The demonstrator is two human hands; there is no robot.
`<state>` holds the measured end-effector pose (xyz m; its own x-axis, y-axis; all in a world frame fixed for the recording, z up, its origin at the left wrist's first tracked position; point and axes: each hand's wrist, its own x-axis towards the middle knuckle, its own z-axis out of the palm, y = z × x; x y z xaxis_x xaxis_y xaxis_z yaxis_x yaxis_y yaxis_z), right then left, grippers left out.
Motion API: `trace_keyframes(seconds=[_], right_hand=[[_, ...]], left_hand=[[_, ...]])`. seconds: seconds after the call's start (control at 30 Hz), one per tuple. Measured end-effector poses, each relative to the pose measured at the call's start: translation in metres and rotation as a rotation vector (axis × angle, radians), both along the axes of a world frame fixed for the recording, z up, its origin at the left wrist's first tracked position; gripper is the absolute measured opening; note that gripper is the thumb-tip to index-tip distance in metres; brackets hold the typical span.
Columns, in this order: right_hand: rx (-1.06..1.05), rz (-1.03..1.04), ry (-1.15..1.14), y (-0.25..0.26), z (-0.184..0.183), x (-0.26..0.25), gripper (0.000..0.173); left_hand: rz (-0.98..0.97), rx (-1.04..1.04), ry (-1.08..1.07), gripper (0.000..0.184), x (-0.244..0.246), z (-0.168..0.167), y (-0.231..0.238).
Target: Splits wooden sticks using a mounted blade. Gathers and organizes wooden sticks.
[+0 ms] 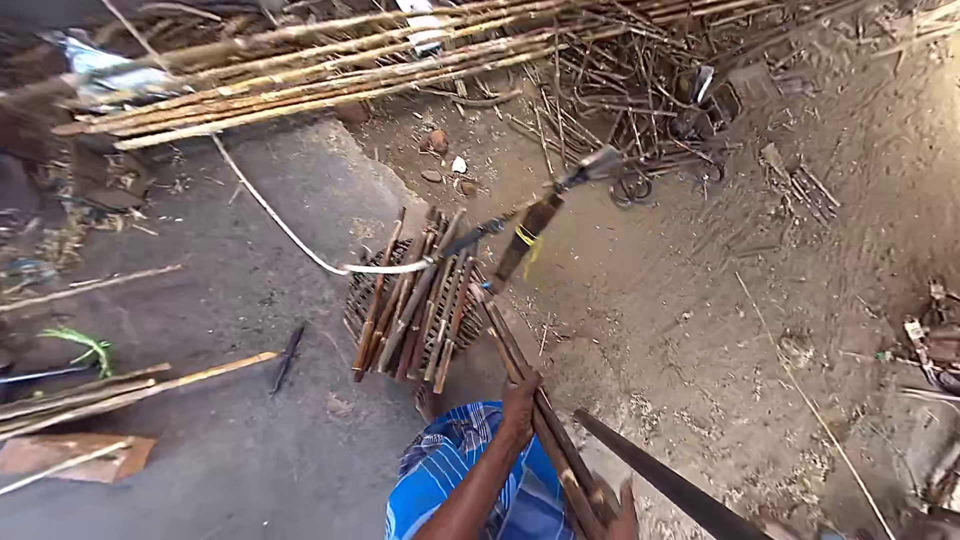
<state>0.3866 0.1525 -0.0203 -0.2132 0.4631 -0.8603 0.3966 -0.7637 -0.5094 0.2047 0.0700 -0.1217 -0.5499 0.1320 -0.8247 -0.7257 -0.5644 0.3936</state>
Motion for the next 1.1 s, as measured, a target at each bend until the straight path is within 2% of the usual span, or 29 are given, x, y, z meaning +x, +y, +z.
trace_keyframes(seconds=[0.07, 0.17, 0.27, 0.3, 0.37, 0.4, 0.43, 0.47, 0.5, 0.57, 0.63, 0.7, 0.8, 0.87, 0.9, 0.93, 1.0, 1.1], right_hand=[[0.075, 0.076, 0.086, 0.032, -0.002, -0.014, 0.068], [0.058, 0.33, 0.169, 0.075, 0.015, 0.0, 0.058], [0.137, 0.215, 0.055, 0.092, 0.027, 0.015, 0.06], [0.176, 0.238, 0.024, 0.095, 0.026, 0.02, 0.059], [0.175, 0.51, 0.07, 0.108, 0.028, 0.027, 0.052], [0.163, 0.717, 0.128, 0.117, 0.028, 0.029, 0.057], [0.141, 0.888, 0.158, 0.126, 0.03, 0.03, 0.069], [0.083, 0.976, 0.189, 0.134, 0.034, 0.028, 0.079], [-0.01, 0.968, 0.25, 0.14, 0.037, 0.023, 0.084], [-0.111, 0.817, 0.317, 0.136, 0.038, 0.004, 0.084], [-0.058, 0.671, 0.344, 0.12, 0.036, -0.025, 0.068], [-0.074, 0.51, 0.449, 0.11, 0.044, -0.056, 0.053], [-0.068, 0.309, 0.564, 0.111, 0.067, -0.105, 0.04], [-0.001, 0.186, 0.595, 0.108, 0.08, -0.14, 0.035], [0.019, 0.139, 0.602, 0.104, 0.084, -0.155, 0.033], [0.023, 0.101, 0.623, 0.101, 0.087, -0.169, 0.03], [0.018, 0.065, 0.663, 0.094, 0.091, -0.193, 0.025], [-0.008, 0.058, 0.689, 0.08, 0.093, -0.209, 0.03]], left_hand=[[0.02, -0.025, -0.007, 0.027, 0.015, 0.006, 0.031], [0.009, -0.043, 0.007, 0.022, 0.029, 0.017, 0.062], [-0.095, -0.056, 0.004, 0.025, 0.058, 0.033, 0.103], [-0.151, -0.057, -0.002, 0.024, 0.07, 0.039, 0.115], [-0.264, -0.07, -0.001, 0.027, 0.075, 0.051, 0.134], [-0.312, -0.087, 0.011, 0.029, 0.068, 0.055, 0.138], [-0.36, -0.101, 0.03, 0.03, 0.06, 0.06, 0.139], [-0.409, -0.11, 0.06, 0.031, 0.052, 0.065, 0.14], [-0.46, -0.116, 0.097, 0.033, 0.045, 0.071, 0.142], [-0.573, -0.092, 0.193, 0.036, 0.035, 0.088, 0.146], [-0.749, -0.07, 0.352, 0.043, 0.017, 0.106, 0.145], [-0.955, -0.236, 0.549, 0.061, -0.008, 0.13, 0.127], [-1.196, -0.589, 0.806, 0.067, -0.032, 0.171, 0.075], [-1.433, -0.619, 0.87, 0.072, -0.038, 0.201, 0.04], [-1.517, -0.612, 0.913, 0.069, -0.037, 0.211, 0.028], [-1.537, -0.61, 0.989, 0.058, -0.037, 0.217, 0.02], [-1.409, -0.633, 1.189, 0.044, -0.047, 0.216, 0.01], [-1.314, -0.727, 1.342, 0.044, -0.084, 0.217, -0.006]])
